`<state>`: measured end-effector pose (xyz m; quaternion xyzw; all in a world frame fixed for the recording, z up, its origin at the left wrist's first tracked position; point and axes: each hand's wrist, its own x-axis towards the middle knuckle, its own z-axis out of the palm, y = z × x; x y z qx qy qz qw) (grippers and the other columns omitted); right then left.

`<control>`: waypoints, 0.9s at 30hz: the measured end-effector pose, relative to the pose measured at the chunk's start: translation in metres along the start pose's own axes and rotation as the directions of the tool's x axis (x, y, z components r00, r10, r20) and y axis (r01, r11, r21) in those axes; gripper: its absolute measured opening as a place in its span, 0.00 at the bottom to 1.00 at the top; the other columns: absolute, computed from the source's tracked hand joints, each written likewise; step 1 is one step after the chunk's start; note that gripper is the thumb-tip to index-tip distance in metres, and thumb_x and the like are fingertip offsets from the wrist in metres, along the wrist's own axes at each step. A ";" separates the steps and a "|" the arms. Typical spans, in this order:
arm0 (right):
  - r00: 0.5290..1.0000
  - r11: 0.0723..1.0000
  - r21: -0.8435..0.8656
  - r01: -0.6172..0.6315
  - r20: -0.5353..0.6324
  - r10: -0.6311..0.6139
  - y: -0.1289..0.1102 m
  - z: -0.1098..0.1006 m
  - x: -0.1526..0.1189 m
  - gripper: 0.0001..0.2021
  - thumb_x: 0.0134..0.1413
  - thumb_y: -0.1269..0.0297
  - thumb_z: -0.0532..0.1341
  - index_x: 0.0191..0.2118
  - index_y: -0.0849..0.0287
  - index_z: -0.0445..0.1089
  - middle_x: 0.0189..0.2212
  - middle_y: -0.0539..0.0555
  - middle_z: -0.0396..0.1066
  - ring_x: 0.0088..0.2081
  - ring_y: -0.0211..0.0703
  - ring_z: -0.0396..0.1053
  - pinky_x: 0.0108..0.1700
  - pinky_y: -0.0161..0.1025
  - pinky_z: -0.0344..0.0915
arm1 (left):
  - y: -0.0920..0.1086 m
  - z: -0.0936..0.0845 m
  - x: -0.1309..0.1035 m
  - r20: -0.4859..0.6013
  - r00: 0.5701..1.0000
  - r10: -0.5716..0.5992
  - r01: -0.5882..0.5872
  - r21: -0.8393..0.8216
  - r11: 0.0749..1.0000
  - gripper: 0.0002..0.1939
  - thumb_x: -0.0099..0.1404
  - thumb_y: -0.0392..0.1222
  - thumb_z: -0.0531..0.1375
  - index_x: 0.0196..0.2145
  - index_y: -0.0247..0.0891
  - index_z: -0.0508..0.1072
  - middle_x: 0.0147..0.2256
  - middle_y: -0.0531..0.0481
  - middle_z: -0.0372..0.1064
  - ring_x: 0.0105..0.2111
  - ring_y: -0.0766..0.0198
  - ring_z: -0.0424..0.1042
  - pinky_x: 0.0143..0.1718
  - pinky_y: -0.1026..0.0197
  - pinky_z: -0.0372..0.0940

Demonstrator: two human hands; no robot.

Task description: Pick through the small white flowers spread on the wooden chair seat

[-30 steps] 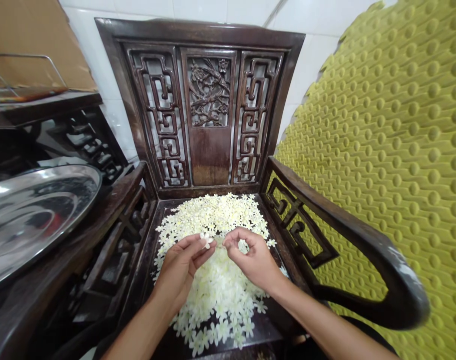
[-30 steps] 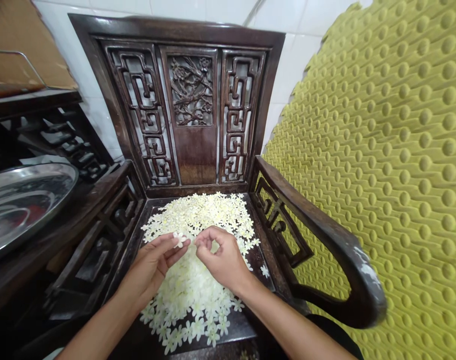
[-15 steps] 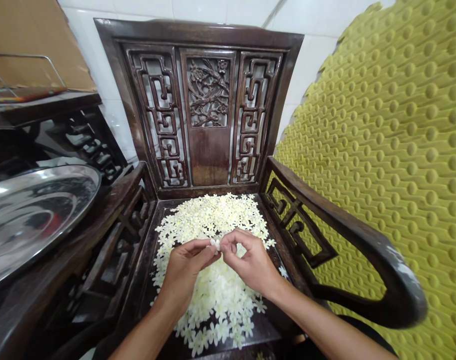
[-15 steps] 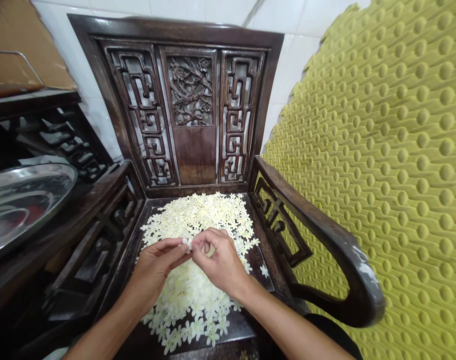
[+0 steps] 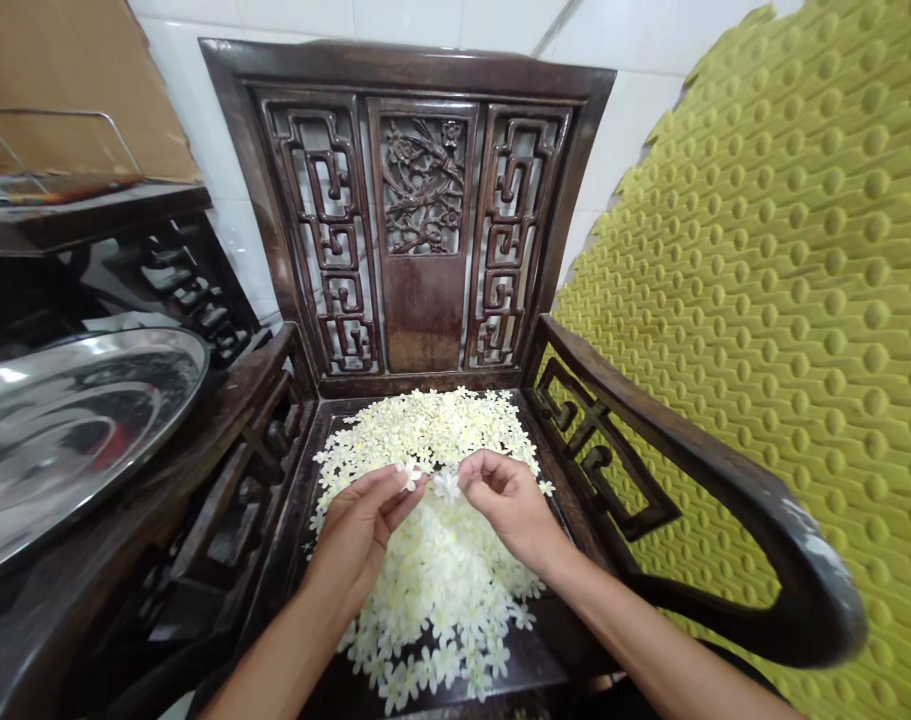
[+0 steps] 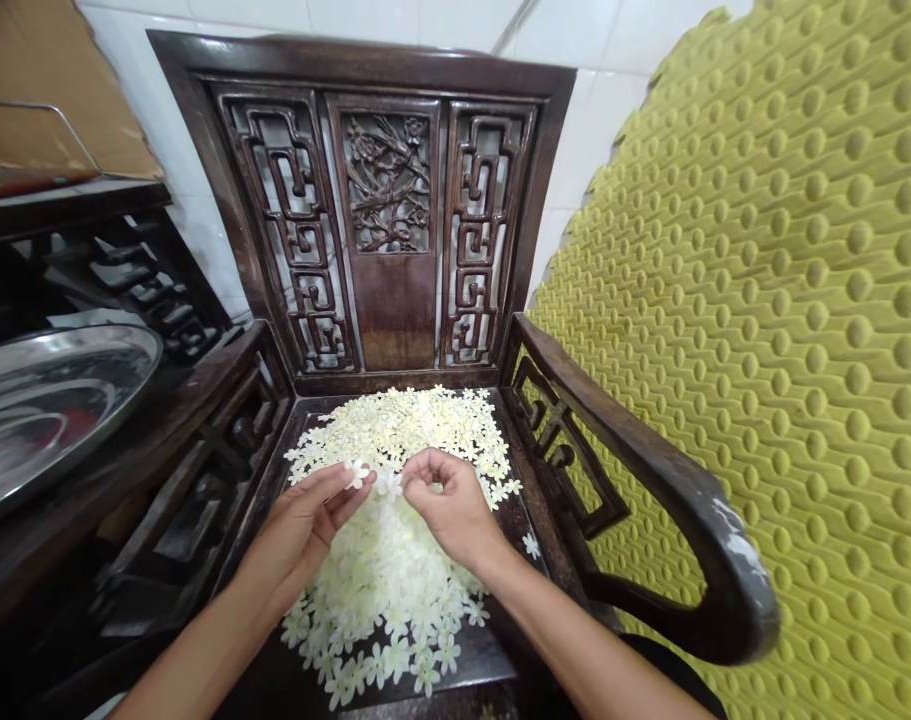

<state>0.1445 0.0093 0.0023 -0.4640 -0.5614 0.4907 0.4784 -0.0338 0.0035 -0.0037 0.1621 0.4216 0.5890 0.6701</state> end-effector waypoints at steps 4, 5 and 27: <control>0.997 0.988 -0.134 0.077 0.004 -0.077 0.002 0.000 -0.003 0.04 0.51 0.72 0.58 0.30 0.59 0.70 0.26 0.47 0.66 0.30 0.38 0.62 0.34 0.35 0.60 | -0.001 0.001 -0.002 0.035 0.999 0.030 -0.031 0.021 0.999 0.05 0.53 0.30 0.71 0.29 0.31 0.79 0.34 0.42 0.81 0.37 0.58 0.81 0.45 0.61 0.76; 0.996 0.984 -0.154 0.087 0.009 -0.087 0.002 0.001 -0.003 0.04 0.52 0.72 0.58 0.30 0.59 0.70 0.26 0.47 0.66 0.30 0.38 0.62 0.34 0.35 0.60 | -0.002 0.000 -0.002 0.045 0.998 0.035 -0.036 0.026 0.999 0.06 0.52 0.31 0.71 0.29 0.31 0.79 0.34 0.43 0.81 0.36 0.59 0.80 0.44 0.61 0.75; 0.952 0.824 -0.483 0.295 0.071 -0.299 -0.008 0.004 -0.013 0.04 0.60 0.67 0.63 0.35 0.53 0.75 0.29 0.48 0.71 0.34 0.42 0.67 0.44 0.42 0.60 | -0.011 0.004 -0.013 0.146 0.981 0.129 -0.168 0.305 0.938 0.11 0.53 0.41 0.73 0.33 0.34 0.83 0.33 0.47 0.81 0.37 0.58 0.80 0.48 0.55 0.74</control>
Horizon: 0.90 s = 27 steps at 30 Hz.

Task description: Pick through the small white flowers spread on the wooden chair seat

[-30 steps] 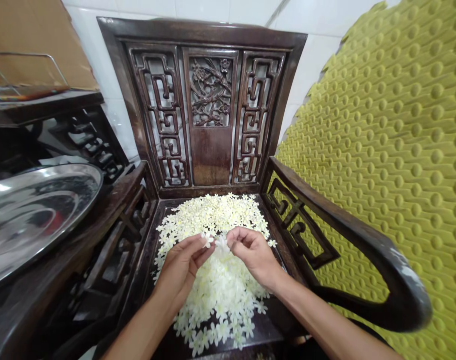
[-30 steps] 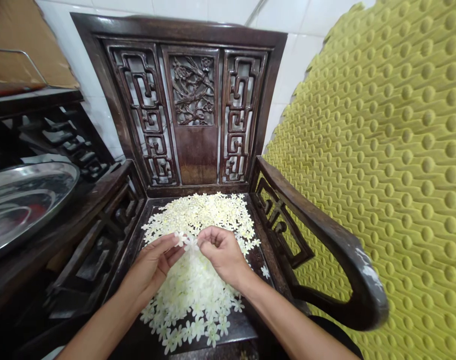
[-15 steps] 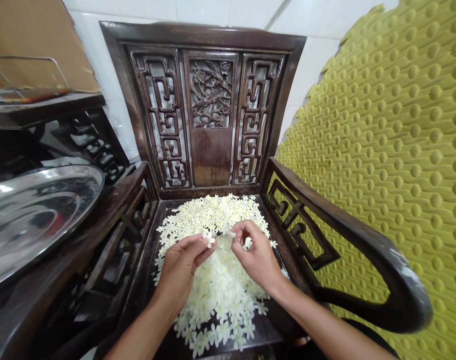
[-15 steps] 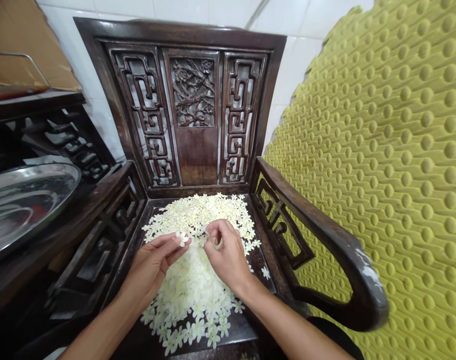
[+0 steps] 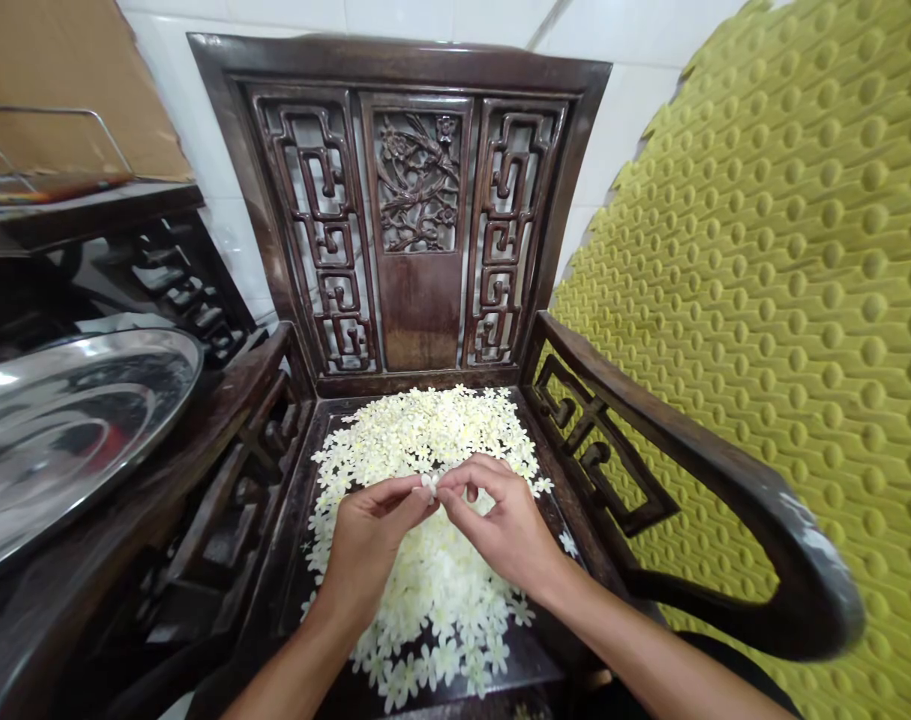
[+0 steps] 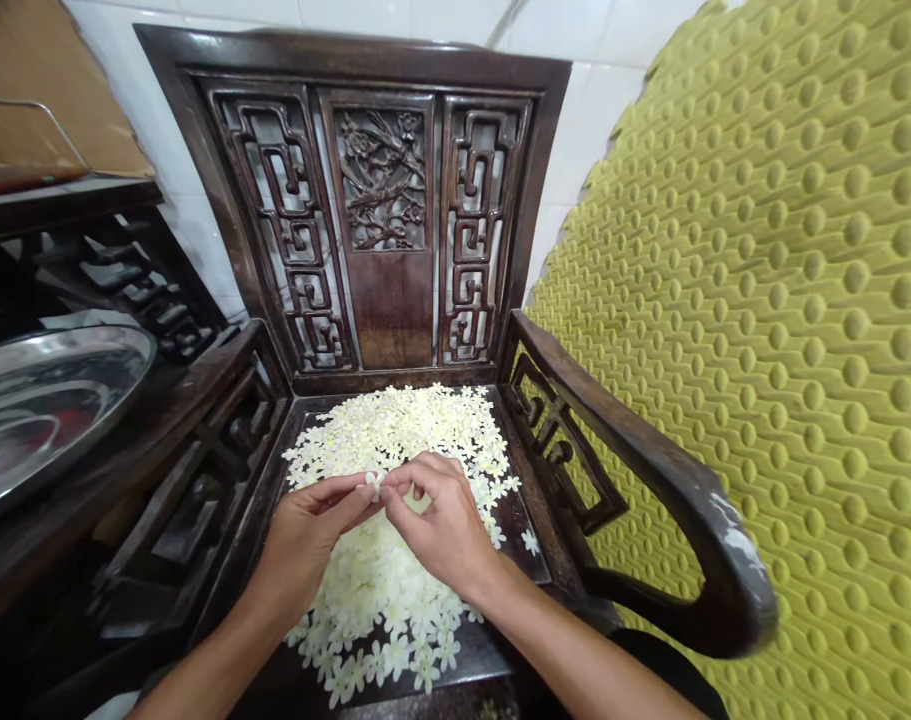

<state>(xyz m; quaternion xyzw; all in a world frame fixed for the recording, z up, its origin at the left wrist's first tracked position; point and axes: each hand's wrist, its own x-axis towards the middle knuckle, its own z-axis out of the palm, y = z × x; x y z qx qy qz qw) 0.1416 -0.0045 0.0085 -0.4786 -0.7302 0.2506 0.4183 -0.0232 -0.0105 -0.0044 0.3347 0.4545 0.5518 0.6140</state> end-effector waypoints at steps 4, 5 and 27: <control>1.000 1.000 0.004 -0.002 -0.005 0.002 0.001 0.002 -0.001 0.04 0.59 0.68 0.62 0.33 0.54 0.74 0.28 0.48 0.70 0.34 0.41 0.67 0.43 0.41 0.59 | 0.001 0.001 -0.002 0.008 1.000 0.022 -0.022 0.032 0.999 0.10 0.51 0.41 0.73 0.32 0.35 0.83 0.32 0.48 0.81 0.36 0.58 0.79 0.46 0.56 0.75; 1.000 1.000 0.005 -0.002 -0.007 0.002 0.002 0.002 -0.001 0.05 0.59 0.69 0.62 0.33 0.55 0.74 0.28 0.48 0.70 0.34 0.41 0.66 0.43 0.41 0.59 | 0.002 0.002 -0.002 0.012 1.000 0.019 -0.019 0.034 0.999 0.10 0.51 0.41 0.73 0.32 0.35 0.83 0.32 0.47 0.81 0.36 0.58 0.79 0.46 0.56 0.75; 0.971 0.878 0.417 -0.235 0.132 0.197 0.011 -0.001 0.008 0.03 0.55 0.68 0.58 0.31 0.58 0.66 0.26 0.47 0.62 0.30 0.38 0.60 0.34 0.35 0.59 | 0.009 -0.007 0.010 -0.048 0.985 -0.163 0.142 -0.295 0.945 0.07 0.50 0.32 0.73 0.29 0.31 0.81 0.32 0.45 0.80 0.35 0.61 0.80 0.43 0.62 0.76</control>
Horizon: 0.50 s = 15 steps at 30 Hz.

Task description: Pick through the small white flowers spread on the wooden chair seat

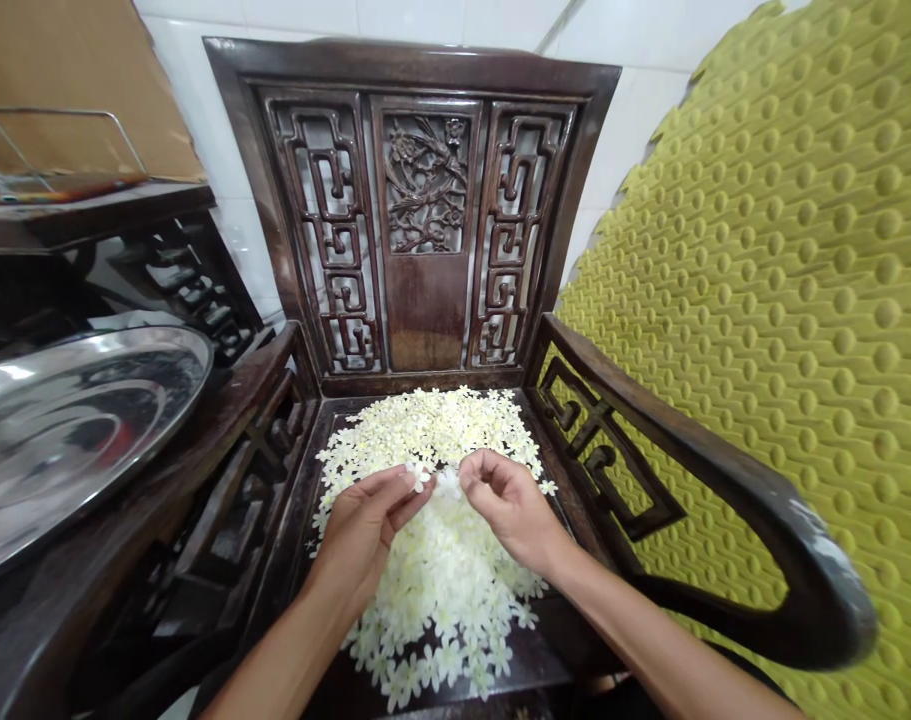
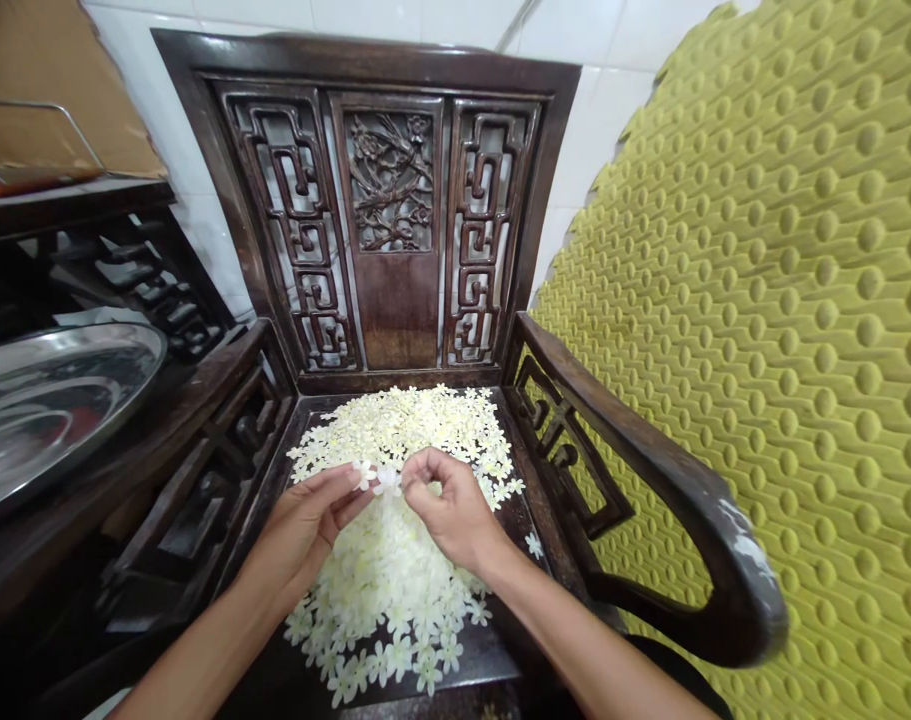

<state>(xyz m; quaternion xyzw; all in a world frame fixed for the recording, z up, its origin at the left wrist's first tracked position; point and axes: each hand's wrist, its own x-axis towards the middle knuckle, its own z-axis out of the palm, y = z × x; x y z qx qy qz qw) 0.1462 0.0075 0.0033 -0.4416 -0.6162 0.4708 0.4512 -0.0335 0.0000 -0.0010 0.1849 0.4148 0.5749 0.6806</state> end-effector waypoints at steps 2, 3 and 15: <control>0.999 0.995 -0.093 0.019 -0.034 -0.023 0.003 -0.002 0.002 0.03 0.54 0.70 0.58 0.30 0.58 0.66 0.27 0.47 0.63 0.30 0.38 0.61 0.35 0.35 0.60 | 0.000 -0.001 0.001 0.016 1.000 0.024 -0.024 0.013 1.000 0.08 0.51 0.33 0.73 0.29 0.31 0.81 0.34 0.44 0.80 0.38 0.59 0.80 0.46 0.61 0.75; 0.999 0.989 -0.150 0.015 -0.049 -0.022 0.005 -0.003 0.002 0.03 0.54 0.71 0.58 0.30 0.58 0.67 0.27 0.48 0.64 0.31 0.38 0.62 0.35 0.35 0.60 | -0.001 -0.001 0.000 0.022 0.999 0.032 -0.032 0.025 0.999 0.08 0.51 0.34 0.73 0.30 0.31 0.81 0.35 0.44 0.80 0.39 0.59 0.80 0.47 0.60 0.74; 0.973 0.878 -0.430 0.210 0.005 -0.230 -0.012 0.010 -0.014 0.05 0.62 0.67 0.60 0.39 0.54 0.74 0.31 0.51 0.69 0.36 0.44 0.67 0.42 0.41 0.63 | -0.010 0.004 -0.008 0.055 0.992 0.113 -0.123 0.211 0.970 0.12 0.51 0.42 0.74 0.32 0.32 0.82 0.32 0.45 0.81 0.36 0.57 0.80 0.49 0.53 0.73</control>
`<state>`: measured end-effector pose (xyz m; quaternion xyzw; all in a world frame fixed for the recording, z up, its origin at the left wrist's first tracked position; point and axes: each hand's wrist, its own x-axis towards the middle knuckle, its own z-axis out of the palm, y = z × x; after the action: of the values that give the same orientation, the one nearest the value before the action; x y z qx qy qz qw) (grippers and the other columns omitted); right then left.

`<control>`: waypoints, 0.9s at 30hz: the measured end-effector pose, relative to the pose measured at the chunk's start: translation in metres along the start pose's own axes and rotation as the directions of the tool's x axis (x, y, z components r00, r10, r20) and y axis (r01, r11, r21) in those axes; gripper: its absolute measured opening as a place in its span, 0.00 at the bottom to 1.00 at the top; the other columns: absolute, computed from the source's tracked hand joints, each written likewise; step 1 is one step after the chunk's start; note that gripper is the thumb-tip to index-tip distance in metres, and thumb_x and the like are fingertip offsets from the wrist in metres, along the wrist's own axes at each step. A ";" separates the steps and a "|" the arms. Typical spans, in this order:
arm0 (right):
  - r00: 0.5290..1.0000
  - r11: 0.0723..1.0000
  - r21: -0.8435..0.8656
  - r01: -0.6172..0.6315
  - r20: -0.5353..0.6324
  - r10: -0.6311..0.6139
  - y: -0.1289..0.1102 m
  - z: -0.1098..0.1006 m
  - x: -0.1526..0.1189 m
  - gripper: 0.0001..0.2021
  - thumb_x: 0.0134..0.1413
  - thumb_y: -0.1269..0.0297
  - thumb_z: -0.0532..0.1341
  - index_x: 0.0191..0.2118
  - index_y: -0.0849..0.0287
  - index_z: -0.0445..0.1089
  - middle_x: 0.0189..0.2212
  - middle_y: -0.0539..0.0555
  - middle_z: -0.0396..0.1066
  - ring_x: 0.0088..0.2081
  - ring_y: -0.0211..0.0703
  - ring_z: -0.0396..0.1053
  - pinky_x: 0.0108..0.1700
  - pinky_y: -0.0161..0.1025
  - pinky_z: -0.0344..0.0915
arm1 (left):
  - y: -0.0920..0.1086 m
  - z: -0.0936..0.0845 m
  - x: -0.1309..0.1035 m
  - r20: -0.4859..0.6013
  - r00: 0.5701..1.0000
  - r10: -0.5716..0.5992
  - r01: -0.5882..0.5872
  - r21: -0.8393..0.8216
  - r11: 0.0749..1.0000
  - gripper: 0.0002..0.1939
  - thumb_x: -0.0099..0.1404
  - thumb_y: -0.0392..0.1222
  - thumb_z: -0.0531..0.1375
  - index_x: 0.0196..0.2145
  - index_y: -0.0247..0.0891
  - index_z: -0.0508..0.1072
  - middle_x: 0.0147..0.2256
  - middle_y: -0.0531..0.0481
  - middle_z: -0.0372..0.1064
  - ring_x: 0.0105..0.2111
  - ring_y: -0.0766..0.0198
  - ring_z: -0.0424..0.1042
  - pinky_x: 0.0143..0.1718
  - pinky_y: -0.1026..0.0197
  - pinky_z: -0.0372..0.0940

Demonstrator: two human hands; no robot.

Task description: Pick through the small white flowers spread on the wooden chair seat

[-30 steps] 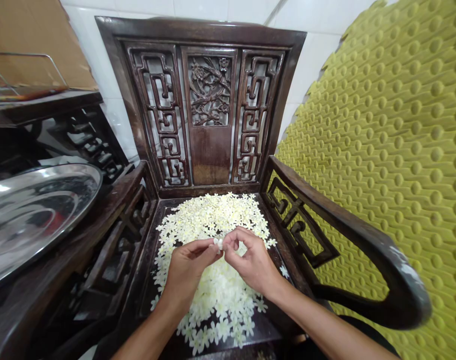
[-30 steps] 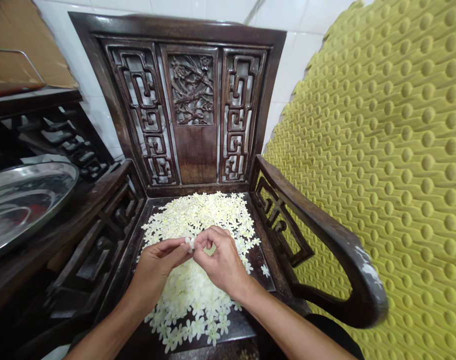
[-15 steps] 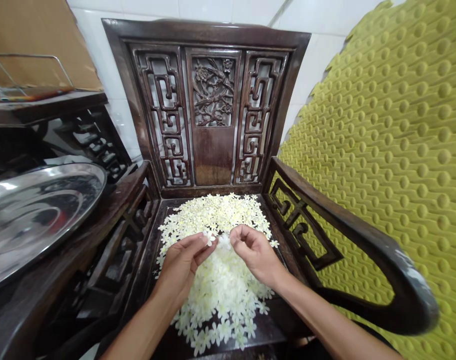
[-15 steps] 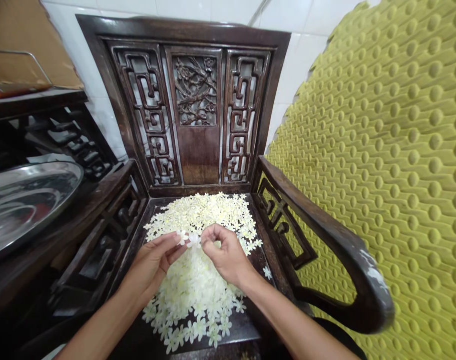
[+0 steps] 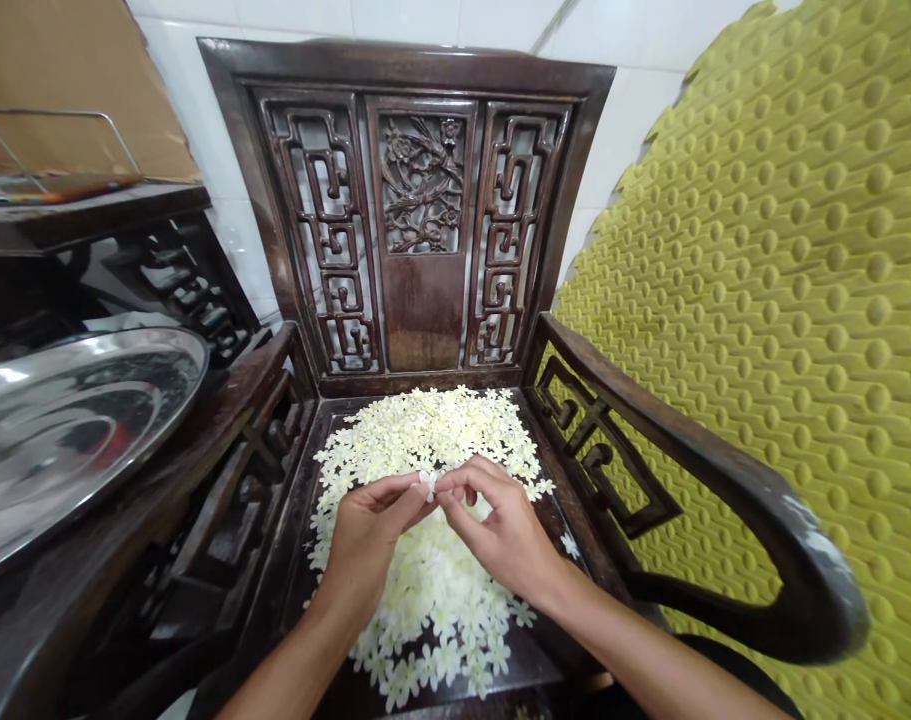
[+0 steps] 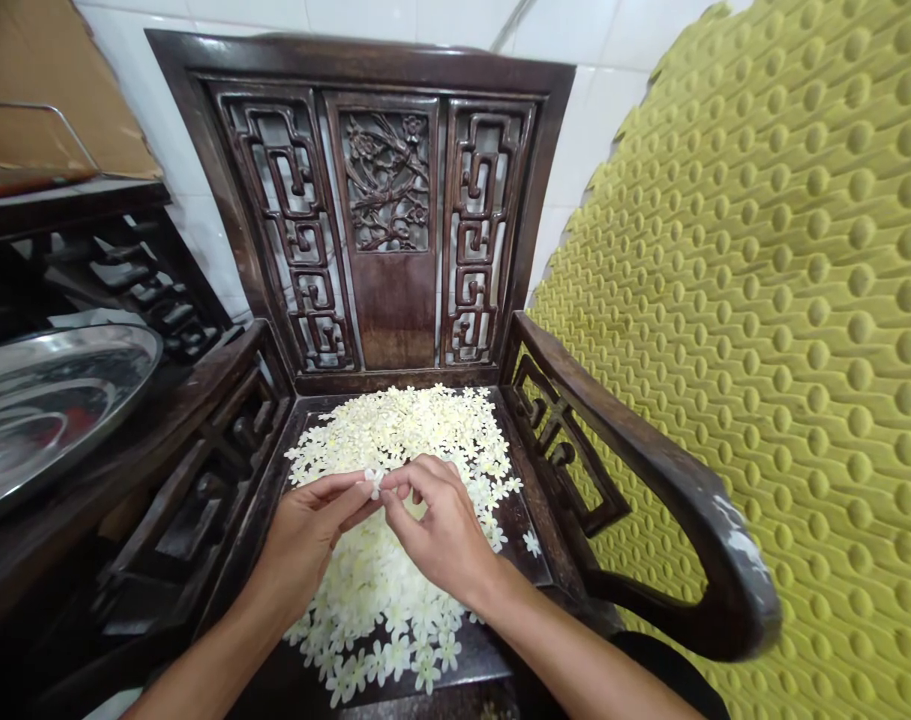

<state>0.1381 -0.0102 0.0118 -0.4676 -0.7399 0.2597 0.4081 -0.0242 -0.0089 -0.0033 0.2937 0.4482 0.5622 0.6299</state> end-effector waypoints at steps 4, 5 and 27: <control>0.999 0.999 0.019 -0.037 0.005 0.037 0.003 0.002 0.001 0.05 0.62 0.67 0.61 0.36 0.55 0.74 0.29 0.50 0.69 0.34 0.43 0.67 0.41 0.40 0.63 | -0.002 0.000 0.000 0.016 1.000 0.014 -0.015 0.047 0.999 0.12 0.51 0.42 0.73 0.32 0.33 0.83 0.32 0.45 0.81 0.36 0.56 0.80 0.48 0.53 0.74; 0.999 0.999 0.026 -0.045 0.005 0.044 0.004 0.002 0.001 0.05 0.61 0.68 0.61 0.36 0.55 0.74 0.29 0.50 0.69 0.34 0.43 0.67 0.40 0.40 0.62 | -0.002 0.000 -0.001 0.026 0.999 0.024 -0.025 0.056 0.998 0.12 0.51 0.42 0.73 0.32 0.33 0.83 0.32 0.45 0.81 0.36 0.56 0.80 0.48 0.53 0.74; 0.969 0.868 0.435 -0.238 0.045 0.243 0.018 0.002 0.009 0.04 0.57 0.67 0.59 0.31 0.59 0.68 0.26 0.48 0.65 0.29 0.38 0.62 0.33 0.35 0.60 | 0.003 -0.005 0.006 -0.049 0.997 -0.052 0.046 -0.113 0.993 0.09 0.50 0.38 0.74 0.29 0.32 0.81 0.33 0.47 0.80 0.37 0.61 0.79 0.49 0.58 0.74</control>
<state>0.1432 0.0053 0.0007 -0.4537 -0.5963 0.4651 0.4714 -0.0297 -0.0031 -0.0045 0.2321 0.4395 0.5781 0.6471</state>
